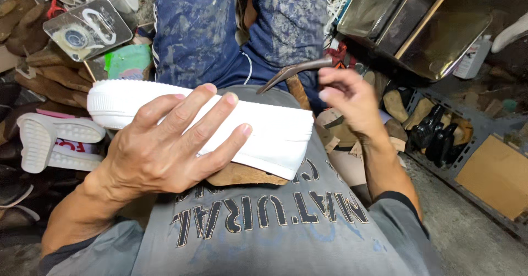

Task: The person shapes a white leather shoe upper around a wooden last, first by smoothing edges with a small stick and then by hammering the leather and sole together.

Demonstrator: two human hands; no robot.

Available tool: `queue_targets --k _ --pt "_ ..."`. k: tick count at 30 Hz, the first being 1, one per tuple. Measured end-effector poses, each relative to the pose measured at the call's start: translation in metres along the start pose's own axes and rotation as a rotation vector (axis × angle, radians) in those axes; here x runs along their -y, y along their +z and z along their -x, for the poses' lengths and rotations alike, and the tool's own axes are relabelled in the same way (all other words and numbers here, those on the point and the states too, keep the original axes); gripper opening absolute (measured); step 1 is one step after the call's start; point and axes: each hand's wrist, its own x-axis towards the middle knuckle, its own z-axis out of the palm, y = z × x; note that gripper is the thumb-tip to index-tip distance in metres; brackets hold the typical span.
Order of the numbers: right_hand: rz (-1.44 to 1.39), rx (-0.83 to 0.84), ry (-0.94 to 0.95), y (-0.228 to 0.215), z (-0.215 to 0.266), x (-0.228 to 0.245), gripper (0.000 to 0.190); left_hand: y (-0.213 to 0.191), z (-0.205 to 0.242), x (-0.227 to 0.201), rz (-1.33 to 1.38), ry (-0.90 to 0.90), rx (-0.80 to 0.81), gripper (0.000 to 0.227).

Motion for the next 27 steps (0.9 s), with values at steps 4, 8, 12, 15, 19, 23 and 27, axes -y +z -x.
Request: queue_targets --k 4,8,12,15,19,23,27 --pt "0.091 -0.320 -0.104 -0.004 0.014 0.036 0.007 0.001 0.002 0.002 -0.013 0.019 0.009 0.024" --pt "0.281 -0.202 -0.540 0.013 0.023 0.064 0.037 0.000 0.002 0.004 -0.016 0.034 0.021 0.025" --pt "0.426 -0.032 -0.696 0.032 0.014 0.094 0.053 0.003 -0.008 0.012 0.041 0.030 0.003 0.017" --pt "0.346 -0.361 -0.612 0.032 -0.015 0.080 0.006 0.015 -0.015 0.026 0.024 0.000 0.028 0.015" --pt "0.210 -0.420 -0.559 0.018 -0.051 0.079 0.039 0.081 -0.011 0.057 0.110 -0.040 0.041 0.035" --pt "0.813 -0.147 -0.353 0.021 -0.028 0.077 0.021 0.142 -0.011 0.057 0.219 -0.219 0.164 0.105" --pt "1.144 -0.002 -0.143 0.053 -0.004 0.041 0.036 0.169 -0.011 0.051 0.086 -0.234 0.109 0.105"
